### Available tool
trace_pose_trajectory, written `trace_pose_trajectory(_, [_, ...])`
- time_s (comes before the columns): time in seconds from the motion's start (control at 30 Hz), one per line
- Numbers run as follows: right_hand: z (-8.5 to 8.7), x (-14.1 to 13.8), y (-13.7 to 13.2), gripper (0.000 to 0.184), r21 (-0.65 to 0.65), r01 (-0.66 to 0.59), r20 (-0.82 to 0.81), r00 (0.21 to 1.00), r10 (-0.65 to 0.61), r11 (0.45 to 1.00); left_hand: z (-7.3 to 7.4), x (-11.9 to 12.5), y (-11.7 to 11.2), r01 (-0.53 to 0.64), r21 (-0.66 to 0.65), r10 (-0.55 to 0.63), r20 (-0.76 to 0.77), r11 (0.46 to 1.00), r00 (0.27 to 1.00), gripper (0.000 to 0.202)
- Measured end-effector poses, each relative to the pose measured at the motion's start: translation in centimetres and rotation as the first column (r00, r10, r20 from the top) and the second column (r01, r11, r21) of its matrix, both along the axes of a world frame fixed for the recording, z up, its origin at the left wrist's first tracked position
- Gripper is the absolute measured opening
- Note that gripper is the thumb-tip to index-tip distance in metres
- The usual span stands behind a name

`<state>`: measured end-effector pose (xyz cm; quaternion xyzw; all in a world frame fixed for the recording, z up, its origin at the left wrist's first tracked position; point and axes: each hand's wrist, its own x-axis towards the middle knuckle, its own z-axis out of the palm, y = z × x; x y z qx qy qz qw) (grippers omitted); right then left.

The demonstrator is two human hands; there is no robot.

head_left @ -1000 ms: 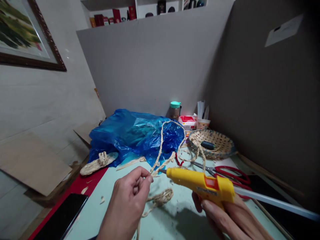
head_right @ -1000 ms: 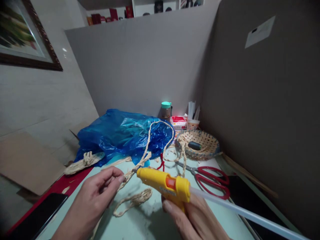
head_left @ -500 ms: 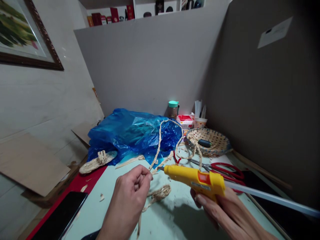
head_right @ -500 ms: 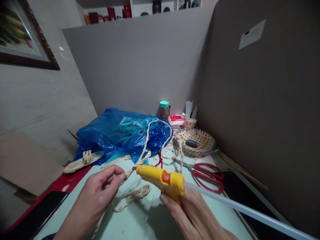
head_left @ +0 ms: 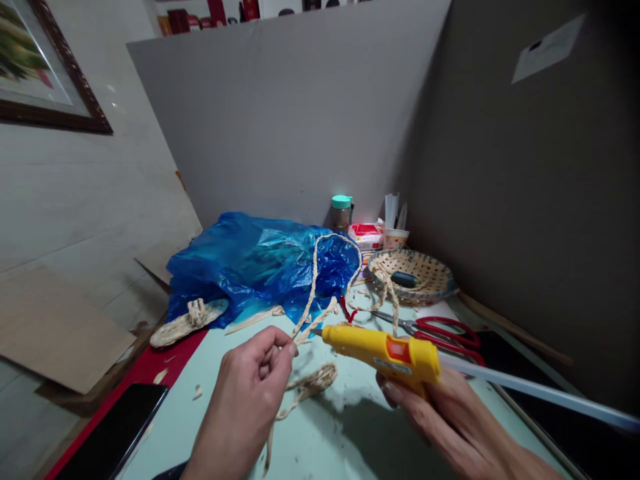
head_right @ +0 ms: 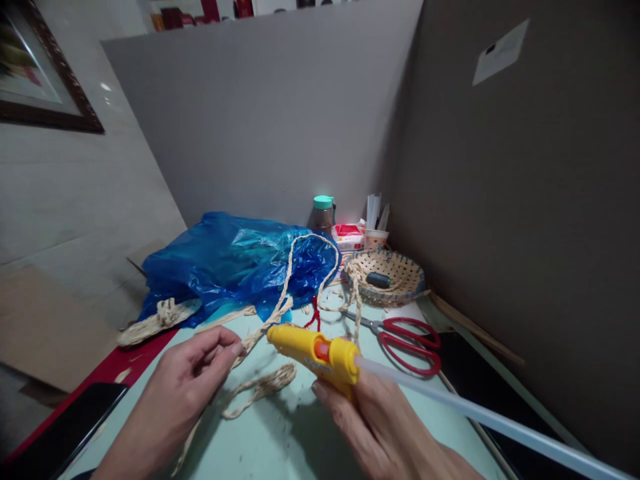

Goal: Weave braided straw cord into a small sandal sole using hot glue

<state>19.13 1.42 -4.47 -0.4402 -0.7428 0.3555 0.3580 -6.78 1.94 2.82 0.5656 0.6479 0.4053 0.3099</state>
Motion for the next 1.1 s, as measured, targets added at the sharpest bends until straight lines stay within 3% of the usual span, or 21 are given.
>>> trace_pose_trajectory(0.17, [1.3,0.4,0.8,0.037,-0.059,-0.091,0.085,0.992,0.096,0.994,-0.1,0.0,-0.1,0.006,0.001,-0.006,-0.002,1.000,1.000,0.029])
trace_pose_trajectory(0.27, [2.3,-0.5,1.1,0.038,-0.016,-0.029,0.031,0.999,0.029,0.999,-0.2,0.1,-0.1,0.003,0.006,-0.003,0.001,1.000,1.000,0.028])
trace_pose_trajectory(0.37, [3.3,-2.1,1.2,0.050,0.037,0.028,-0.029,0.999,-0.027,0.999,-0.2,0.1,0.0,-0.009,0.000,0.009,0.010,1.000,1.000,0.028])
trace_pose_trajectory(0.67, [6.9,-3.6,1.3,0.057,-0.009,0.064,-0.063,0.996,-0.065,0.998,-0.2,-0.1,-0.1,-0.002,-0.004,0.002,-0.034,1.000,0.999,0.030])
trace_pose_trajectory(1.0, [5.8,-2.8,1.1,0.049,0.029,0.086,0.006,0.996,-0.087,0.996,0.0,-0.2,-0.2,-0.020,-0.026,0.018,-0.053,0.999,0.998,0.031])
trace_pose_trajectory(1.1, [5.6,-2.8,1.4,0.046,0.016,0.063,0.002,0.998,-0.063,0.998,0.0,-0.6,-0.1,0.024,-0.048,-0.028,-0.089,0.999,0.996,0.033])
